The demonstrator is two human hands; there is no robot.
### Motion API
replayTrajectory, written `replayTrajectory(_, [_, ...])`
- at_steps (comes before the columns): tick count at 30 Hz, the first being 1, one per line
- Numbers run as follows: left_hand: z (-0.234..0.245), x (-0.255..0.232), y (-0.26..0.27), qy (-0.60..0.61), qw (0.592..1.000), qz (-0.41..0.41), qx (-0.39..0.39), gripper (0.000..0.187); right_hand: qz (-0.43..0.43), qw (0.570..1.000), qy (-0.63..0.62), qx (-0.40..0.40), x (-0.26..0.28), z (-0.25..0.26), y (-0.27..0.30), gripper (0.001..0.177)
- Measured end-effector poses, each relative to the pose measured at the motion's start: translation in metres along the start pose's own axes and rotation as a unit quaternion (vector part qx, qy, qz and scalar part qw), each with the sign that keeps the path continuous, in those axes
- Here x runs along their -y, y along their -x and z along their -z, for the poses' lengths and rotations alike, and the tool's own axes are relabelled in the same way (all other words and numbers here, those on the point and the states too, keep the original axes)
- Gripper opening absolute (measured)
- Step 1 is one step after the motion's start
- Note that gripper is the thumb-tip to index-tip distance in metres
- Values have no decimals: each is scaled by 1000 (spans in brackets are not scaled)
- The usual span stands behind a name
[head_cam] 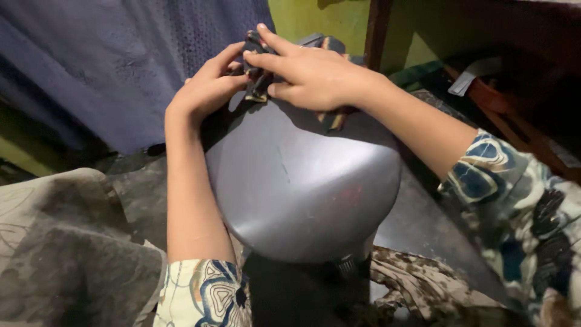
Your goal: The person cleans a vintage sewing machine and its plastic carrying case using a patterned cloth. They wipe the exterior surfaces of the case, open the lid, and then thoroughly wipe the interior compartments and edges.
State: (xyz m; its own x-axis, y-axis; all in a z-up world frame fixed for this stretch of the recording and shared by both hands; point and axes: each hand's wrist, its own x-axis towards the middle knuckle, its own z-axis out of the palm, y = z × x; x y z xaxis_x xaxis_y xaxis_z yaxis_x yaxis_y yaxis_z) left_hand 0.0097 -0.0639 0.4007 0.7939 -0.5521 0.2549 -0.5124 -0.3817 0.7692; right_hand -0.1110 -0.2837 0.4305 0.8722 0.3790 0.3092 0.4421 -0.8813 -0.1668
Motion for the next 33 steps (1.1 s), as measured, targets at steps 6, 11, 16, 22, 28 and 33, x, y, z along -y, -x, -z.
replayTrajectory(6, [-2,-7,-2,-43,999,-9,4,67,18,999,36,3,-5,1,0,67])
replayTrajectory(11, [12,0,-1,8,995,-83,61,68,59,998,26,20,20,3,29,71])
replayTrajectory(16, [11,-4,7,-15,998,-62,26,62,35,998,31,49,25,7,25,72])
replayTrajectory(22, [-7,-1,-7,-118,989,-35,-86,60,47,989,140,-32,-17,-6,-2,73])
replayTrajectory(28, [-46,-14,-34,-213,961,-85,-152,66,6,994,111,-24,-37,0,14,80])
replayTrajectory(33, [-56,-37,-25,-215,952,-127,-175,72,-7,986,153,-71,-30,-4,51,81])
